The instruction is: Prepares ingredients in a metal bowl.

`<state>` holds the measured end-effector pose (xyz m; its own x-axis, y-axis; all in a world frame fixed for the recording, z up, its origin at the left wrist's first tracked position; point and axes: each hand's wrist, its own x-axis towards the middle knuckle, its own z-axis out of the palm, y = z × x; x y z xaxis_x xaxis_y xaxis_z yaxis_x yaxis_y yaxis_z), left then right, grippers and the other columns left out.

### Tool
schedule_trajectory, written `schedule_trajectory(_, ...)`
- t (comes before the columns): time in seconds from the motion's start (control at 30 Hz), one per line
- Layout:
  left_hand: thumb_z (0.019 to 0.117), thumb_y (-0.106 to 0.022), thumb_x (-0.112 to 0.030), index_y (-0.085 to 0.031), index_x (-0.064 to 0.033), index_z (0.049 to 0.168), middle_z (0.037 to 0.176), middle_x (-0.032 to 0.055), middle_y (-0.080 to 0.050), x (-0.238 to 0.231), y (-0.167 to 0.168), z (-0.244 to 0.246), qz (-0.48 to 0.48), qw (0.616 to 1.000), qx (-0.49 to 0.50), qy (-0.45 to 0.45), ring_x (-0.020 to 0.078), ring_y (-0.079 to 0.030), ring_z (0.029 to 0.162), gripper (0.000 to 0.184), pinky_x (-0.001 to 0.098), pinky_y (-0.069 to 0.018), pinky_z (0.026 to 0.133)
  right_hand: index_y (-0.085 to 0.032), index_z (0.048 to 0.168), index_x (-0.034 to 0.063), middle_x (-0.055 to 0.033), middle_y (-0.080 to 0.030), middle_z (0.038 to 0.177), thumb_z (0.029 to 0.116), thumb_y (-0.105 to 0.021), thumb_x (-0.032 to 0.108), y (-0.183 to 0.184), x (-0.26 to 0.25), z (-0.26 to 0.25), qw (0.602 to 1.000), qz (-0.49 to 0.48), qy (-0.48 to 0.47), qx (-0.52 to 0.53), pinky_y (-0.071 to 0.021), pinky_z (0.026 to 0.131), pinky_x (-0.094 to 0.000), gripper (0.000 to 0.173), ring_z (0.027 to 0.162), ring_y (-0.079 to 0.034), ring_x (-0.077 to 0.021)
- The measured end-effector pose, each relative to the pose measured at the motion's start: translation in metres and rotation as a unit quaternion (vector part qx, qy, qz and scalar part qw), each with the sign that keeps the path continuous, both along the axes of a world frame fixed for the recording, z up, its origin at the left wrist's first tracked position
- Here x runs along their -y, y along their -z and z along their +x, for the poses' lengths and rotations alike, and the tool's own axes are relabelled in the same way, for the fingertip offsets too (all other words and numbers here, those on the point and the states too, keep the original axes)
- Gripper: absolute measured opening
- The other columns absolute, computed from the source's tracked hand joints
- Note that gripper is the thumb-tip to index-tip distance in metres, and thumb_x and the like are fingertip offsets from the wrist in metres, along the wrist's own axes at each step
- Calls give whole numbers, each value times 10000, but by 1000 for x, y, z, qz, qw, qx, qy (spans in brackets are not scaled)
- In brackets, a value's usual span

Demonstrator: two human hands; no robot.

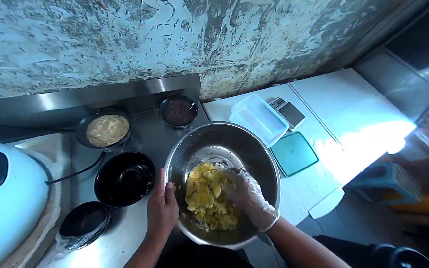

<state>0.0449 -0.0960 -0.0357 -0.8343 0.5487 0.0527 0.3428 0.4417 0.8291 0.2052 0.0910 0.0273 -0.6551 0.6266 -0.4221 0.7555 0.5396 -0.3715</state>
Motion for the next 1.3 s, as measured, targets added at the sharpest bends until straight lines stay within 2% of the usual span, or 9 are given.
schedule_trajectory(0.13, 1076, -378, -246, -405, -29, 1556, 1474, 184, -555, 3, 0, 1, -3, 1000, 8, -4, 271, -589, 1319, 527, 427, -466, 1096, -618, 1413, 168, -144, -629, 1376, 989, -528, 464, 12, 31, -14, 995, 30, -15, 92, -502, 1023, -565, 525, 1263, -608, -332)
schedule_trajectory(0.27, 1074, -383, -248, -403, -37, 1559, 1421, 181, -603, 2, -1, 1, -8, 1000, 4, -5, 277, -636, 1253, 529, 440, -500, 1047, -550, 1458, 110, -184, -603, 1397, 1035, -500, 335, 19, 41, -32, 986, 26, -28, 161, -522, 986, -583, 482, 1242, -618, -379)
schedule_trajectory(0.47, 1075, -376, -239, -416, -35, 1551, 1424, 179, -601, 3, -1, 1, -6, 1000, 7, -5, 285, -642, 1244, 519, 448, -504, 1041, -686, 1331, 106, -130, -736, 1115, 993, -582, 258, 21, 5, -8, 996, -75, 45, -27, -548, 959, -480, 385, 1042, -703, -259)
schedule_trajectory(0.7, 1081, -373, -253, -388, -46, 1568, 1448, 181, -580, 2, -3, 0, -20, 1000, 17, -1, 285, -629, 1262, 530, 459, -495, 1056, -683, 1345, 133, -117, -741, 1071, 976, -570, 201, 29, -5, -5, 992, -103, 50, -47, -567, 904, -467, 392, 961, -712, -238)
schedule_trajectory(0.8, 1077, -376, -248, -388, -44, 1568, 1450, 183, -578, 1, -3, 1, -20, 1000, 16, -3, 286, -626, 1267, 531, 460, -493, 1055, -687, 1344, 150, -113, -740, 1128, 969, -569, 195, 26, -4, -5, 994, -96, 25, -35, -551, 945, -474, 395, 1033, -706, -244)
schedule_trajectory(0.97, 1076, -374, -243, -380, -41, 1571, 1432, 186, -592, 1, -2, -1, -26, 999, 18, 1, 286, -633, 1259, 534, 459, -497, 1055, -743, 1220, 182, -83, -634, 1345, 880, -771, 396, -1, -17, -21, 990, -129, -51, -17, -475, 1086, -506, 403, 1268, -584, -248)
schedule_trajectory(1.13, 1077, -382, -258, -368, -54, 1580, 1429, 183, -595, 4, 2, -1, -15, 999, 34, 8, 267, -615, 1284, 543, 448, -486, 1075, -748, 1166, 132, -70, -729, 1062, 974, -685, 322, 17, -61, -79, 942, -282, 2, -182, -564, 802, -411, 277, 905, -677, -174)
schedule_trajectory(1.2, 1074, -380, -272, -369, -61, 1581, 1444, 164, -588, 5, 2, 0, -10, 999, 36, 11, 244, -615, 1284, 549, 434, -491, 1070, -717, 1230, 118, -78, -728, 1135, 998, -651, 342, 32, -46, -103, 933, -324, -52, -147, -570, 897, -399, 329, 991, -692, -168)
schedule_trajectory(1.3, 1077, -383, -263, -380, -45, 1572, 1417, 172, -607, 6, 1, -4, -11, 1000, 25, 13, 245, -635, 1255, 540, 433, -504, 1059, -721, 1232, 165, -98, -704, 1217, 912, -726, 409, 29, 7, -111, 944, -157, -290, -30, -507, 1002, -581, 402, 1157, -651, -281)
